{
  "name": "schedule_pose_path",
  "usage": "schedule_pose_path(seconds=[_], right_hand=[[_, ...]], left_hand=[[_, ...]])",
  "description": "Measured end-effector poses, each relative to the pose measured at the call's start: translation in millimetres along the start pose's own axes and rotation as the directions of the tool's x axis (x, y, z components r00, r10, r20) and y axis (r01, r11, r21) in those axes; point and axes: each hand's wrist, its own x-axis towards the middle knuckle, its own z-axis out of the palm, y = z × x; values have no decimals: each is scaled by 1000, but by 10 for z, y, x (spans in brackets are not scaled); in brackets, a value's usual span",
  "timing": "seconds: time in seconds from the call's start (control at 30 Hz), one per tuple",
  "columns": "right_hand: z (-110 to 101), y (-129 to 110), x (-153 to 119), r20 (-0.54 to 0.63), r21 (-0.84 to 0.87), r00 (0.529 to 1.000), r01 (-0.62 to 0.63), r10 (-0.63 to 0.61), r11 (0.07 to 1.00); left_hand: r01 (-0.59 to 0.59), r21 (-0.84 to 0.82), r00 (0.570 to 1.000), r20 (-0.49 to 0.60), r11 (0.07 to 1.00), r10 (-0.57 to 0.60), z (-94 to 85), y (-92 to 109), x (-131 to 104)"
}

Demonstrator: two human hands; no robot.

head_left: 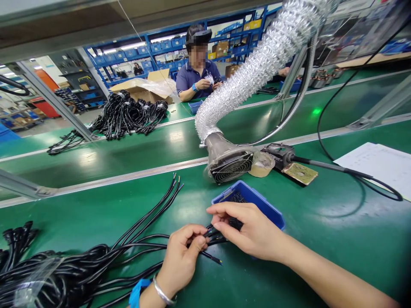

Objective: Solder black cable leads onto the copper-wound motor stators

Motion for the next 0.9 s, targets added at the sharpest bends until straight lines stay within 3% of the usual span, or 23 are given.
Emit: schedule_pose_path(seconds=[0.7,0.8,0.9], right_hand=[[34,13,-14,-31,-181,985,161,-169,970],[48,16,-19,-21,-172,988,144,-150,975],[91,11,-15,34,-122,998,50,-46,991]], left_hand=[[-26,7,1000,-9,1000,26,4,28,9],[-38,5,999,-5,999,38,3,30,1],[-35,-19,999,3,999,35,3,16,-10]])
